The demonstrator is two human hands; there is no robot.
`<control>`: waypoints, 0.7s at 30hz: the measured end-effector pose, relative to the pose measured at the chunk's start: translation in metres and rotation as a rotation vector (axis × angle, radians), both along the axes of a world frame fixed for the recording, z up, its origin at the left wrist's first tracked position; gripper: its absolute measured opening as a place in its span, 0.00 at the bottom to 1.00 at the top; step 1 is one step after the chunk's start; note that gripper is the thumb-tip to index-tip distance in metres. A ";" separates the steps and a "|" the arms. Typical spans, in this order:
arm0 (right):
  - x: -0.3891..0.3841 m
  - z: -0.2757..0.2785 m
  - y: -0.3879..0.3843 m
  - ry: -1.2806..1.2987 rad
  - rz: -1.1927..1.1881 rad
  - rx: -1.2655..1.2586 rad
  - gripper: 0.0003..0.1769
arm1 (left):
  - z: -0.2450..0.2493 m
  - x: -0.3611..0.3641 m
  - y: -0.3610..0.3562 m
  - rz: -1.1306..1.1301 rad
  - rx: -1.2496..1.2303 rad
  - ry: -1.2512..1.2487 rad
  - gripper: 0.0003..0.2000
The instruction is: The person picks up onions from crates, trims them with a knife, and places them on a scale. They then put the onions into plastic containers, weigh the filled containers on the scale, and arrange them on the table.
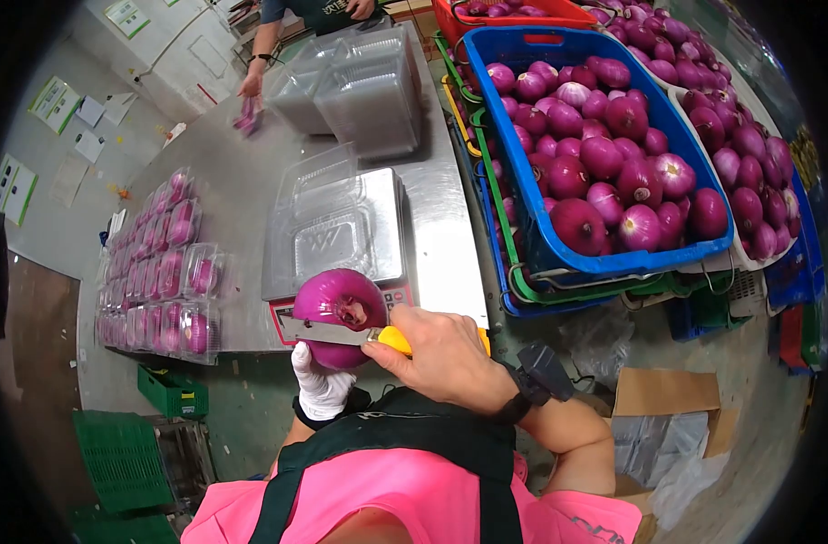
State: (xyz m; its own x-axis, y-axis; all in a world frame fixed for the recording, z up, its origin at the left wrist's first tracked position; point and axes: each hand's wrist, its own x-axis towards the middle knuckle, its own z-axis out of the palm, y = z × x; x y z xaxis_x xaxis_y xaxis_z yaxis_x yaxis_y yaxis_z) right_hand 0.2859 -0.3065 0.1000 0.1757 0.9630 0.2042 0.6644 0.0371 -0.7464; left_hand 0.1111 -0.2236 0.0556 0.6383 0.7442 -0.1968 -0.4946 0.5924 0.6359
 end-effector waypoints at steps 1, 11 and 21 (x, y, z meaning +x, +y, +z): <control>0.001 -0.002 0.000 -0.002 -0.007 0.008 0.23 | 0.003 0.001 -0.001 -0.003 0.005 -0.007 0.42; 0.016 -0.042 0.002 0.016 -0.156 0.078 0.21 | 0.004 0.007 0.003 -0.040 -0.044 -0.008 0.44; 0.015 -0.093 0.003 1.501 -0.264 -0.113 0.14 | 0.004 0.004 0.019 -0.102 -0.181 -0.156 0.47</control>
